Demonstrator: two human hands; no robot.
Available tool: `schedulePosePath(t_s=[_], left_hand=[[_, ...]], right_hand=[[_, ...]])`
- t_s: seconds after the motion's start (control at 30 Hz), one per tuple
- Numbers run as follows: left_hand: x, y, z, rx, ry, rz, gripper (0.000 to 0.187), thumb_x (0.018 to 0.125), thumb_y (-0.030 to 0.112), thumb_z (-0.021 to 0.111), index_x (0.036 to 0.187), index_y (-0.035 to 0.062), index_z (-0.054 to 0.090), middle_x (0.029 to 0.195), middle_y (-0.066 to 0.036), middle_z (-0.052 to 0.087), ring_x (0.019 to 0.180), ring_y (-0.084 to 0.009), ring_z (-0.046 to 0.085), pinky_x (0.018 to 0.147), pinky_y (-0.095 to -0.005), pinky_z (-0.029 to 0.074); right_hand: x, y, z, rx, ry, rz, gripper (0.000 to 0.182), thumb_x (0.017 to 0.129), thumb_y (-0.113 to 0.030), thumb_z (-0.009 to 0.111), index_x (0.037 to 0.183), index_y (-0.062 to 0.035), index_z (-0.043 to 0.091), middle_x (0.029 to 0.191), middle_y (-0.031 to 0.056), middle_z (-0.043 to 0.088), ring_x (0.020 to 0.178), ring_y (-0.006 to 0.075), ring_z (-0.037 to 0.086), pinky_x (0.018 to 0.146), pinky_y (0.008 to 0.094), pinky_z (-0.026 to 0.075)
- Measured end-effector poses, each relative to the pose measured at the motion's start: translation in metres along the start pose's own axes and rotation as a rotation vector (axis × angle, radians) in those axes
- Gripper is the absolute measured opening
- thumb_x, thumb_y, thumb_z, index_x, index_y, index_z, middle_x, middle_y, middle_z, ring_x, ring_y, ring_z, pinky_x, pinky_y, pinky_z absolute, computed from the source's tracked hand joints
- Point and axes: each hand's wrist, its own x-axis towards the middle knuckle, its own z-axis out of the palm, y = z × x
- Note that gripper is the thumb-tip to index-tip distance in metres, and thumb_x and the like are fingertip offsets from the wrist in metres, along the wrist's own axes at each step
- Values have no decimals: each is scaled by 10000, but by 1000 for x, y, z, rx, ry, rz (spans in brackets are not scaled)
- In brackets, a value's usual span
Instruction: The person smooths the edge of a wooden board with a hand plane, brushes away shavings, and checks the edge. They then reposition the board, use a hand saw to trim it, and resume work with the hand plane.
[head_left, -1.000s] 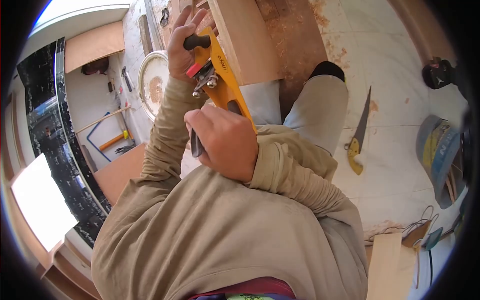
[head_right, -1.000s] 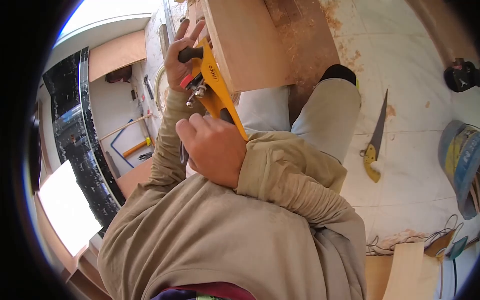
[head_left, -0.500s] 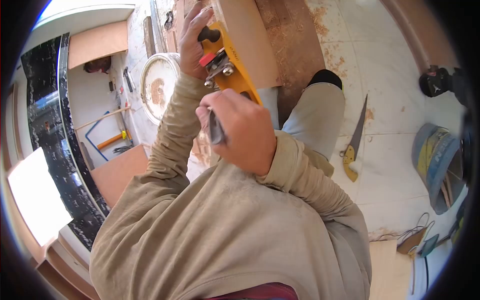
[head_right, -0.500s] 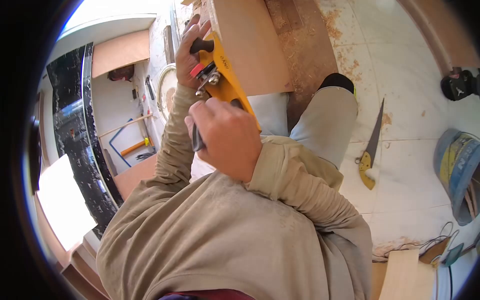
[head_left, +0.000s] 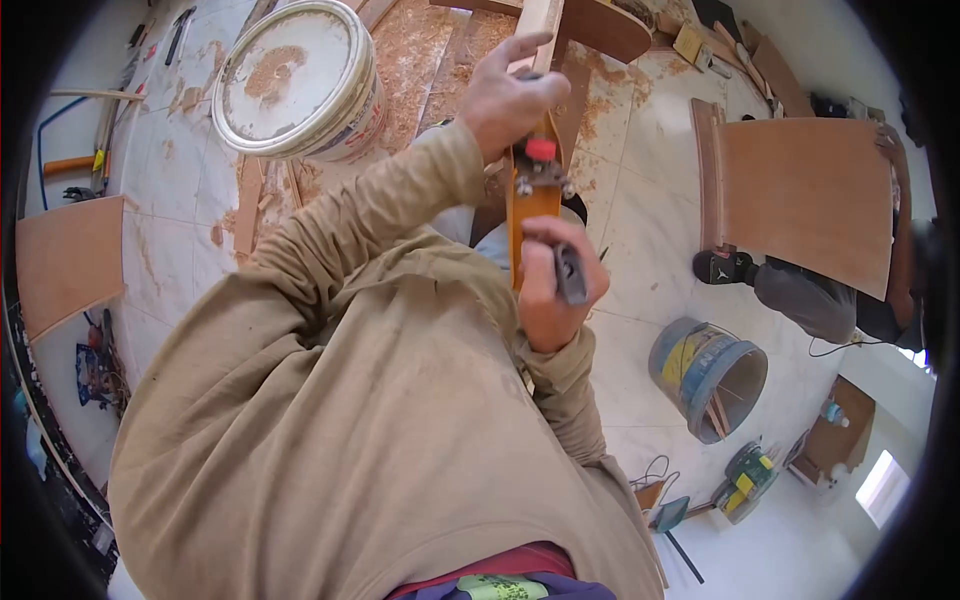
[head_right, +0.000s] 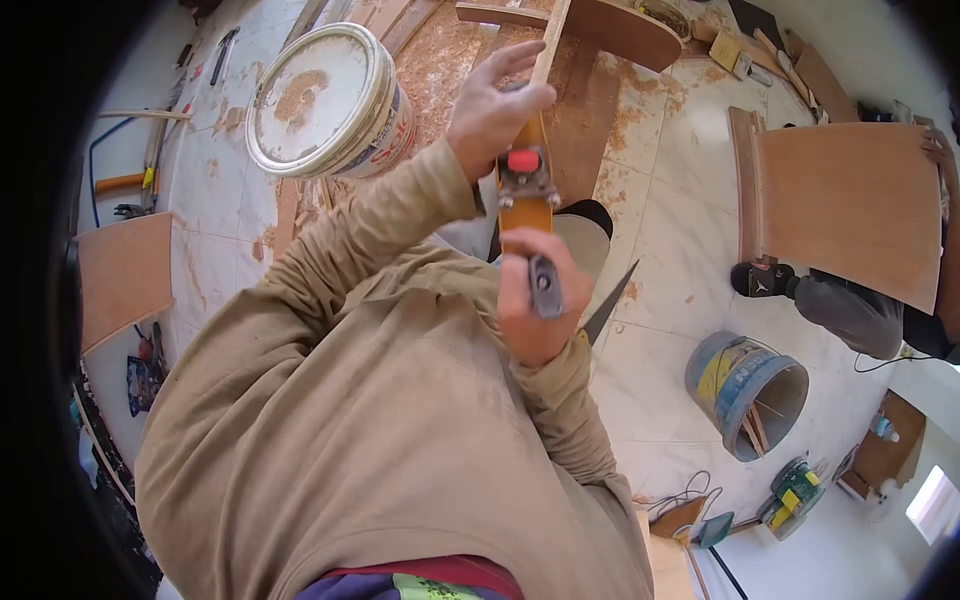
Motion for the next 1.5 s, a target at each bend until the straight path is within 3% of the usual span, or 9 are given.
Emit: schedulePosePath(t_s=[0.17, 0.2, 0.3, 0.53, 0.7, 0.93, 1.0, 1.27, 1.5], left_hand=[[77, -11, 3, -133, 73, 22, 730, 900, 157, 686, 1549, 24, 379, 983, -75, 649, 739, -131, 611, 613, -257, 533], [80, -43, -2, 61, 103, 12, 705, 827, 166, 781, 1448, -22, 506, 1348, -203, 612, 1118, -241, 657, 964, -349, 546], [-15, -16, -5, 69, 101, -54, 751, 820, 189, 774, 1490, 3, 491, 1443, -297, 519, 1267, -298, 611, 1020, -357, 523], [99, 13, 6, 15, 97, 22, 807, 860, 137, 716, 1555, -18, 335, 1072, -154, 663, 771, -214, 657, 600, -359, 579], [6, -18, -1, 39, 103, 1, 747, 833, 179, 751, 1495, -18, 467, 1441, -259, 522, 1342, -292, 537, 1021, -346, 514], [111, -20, 8, -83, 131, 61, 747, 805, 176, 762, 1471, -23, 488, 1393, -256, 554, 1217, -259, 603, 995, -350, 532], [210, -13, 14, -200, 84, 102, 835, 840, 129, 739, 1555, -13, 332, 1095, -169, 663, 794, -224, 673, 607, -368, 586], [22, -4, 1, -3, 117, -48, 807, 809, 176, 767, 1524, 8, 432, 1449, -273, 497, 1257, -330, 602, 1039, -389, 518], [125, -22, 6, -144, 109, 109, 753, 828, 166, 763, 1478, -31, 440, 1201, -196, 602, 1018, -255, 647, 798, -368, 559]], right_hand=[[58, 7, 11, 88, 17, 123, 134, 846, 6, 586, 916, 24, 698, 766, 24, 654, 656, 74, 562, 586, 235, 434], [50, 8, 9, 89, 20, 127, 136, 847, 7, 580, 912, 25, 697, 761, 22, 652, 655, 76, 561, 586, 239, 436], [-21, -5, -9, -48, -31, 74, 131, 835, 16, 586, 890, 13, 705, 763, 73, 686, 717, 105, 640, 661, 248, 503], [106, 16, 21, 108, 28, 37, 124, 850, -26, 587, 848, 28, 698, 691, 32, 633, 590, 99, 547, 553, 266, 422], [0, 0, -4, 6, 9, 93, 112, 840, 10, 588, 863, 24, 697, 740, 71, 679, 649, 110, 620, 612, 253, 482], [100, 26, 22, -27, 85, -15, 103, 853, -25, 611, 856, 14, 706, 746, 82, 685, 688, 133, 642, 655, 271, 496], [197, 36, 41, -22, 77, -145, 161, 867, -97, 609, 846, 27, 709, 718, 61, 663, 651, 117, 631, 605, 276, 480], [23, 7, -6, -47, -51, 20, 96, 829, 18, 624, 880, 6, 704, 740, 102, 665, 618, 145, 624, 605, 262, 487], [113, 18, 24, -19, 51, -4, 114, 853, -28, 603, 852, 17, 708, 710, 47, 646, 627, 109, 579, 594, 276, 460]])
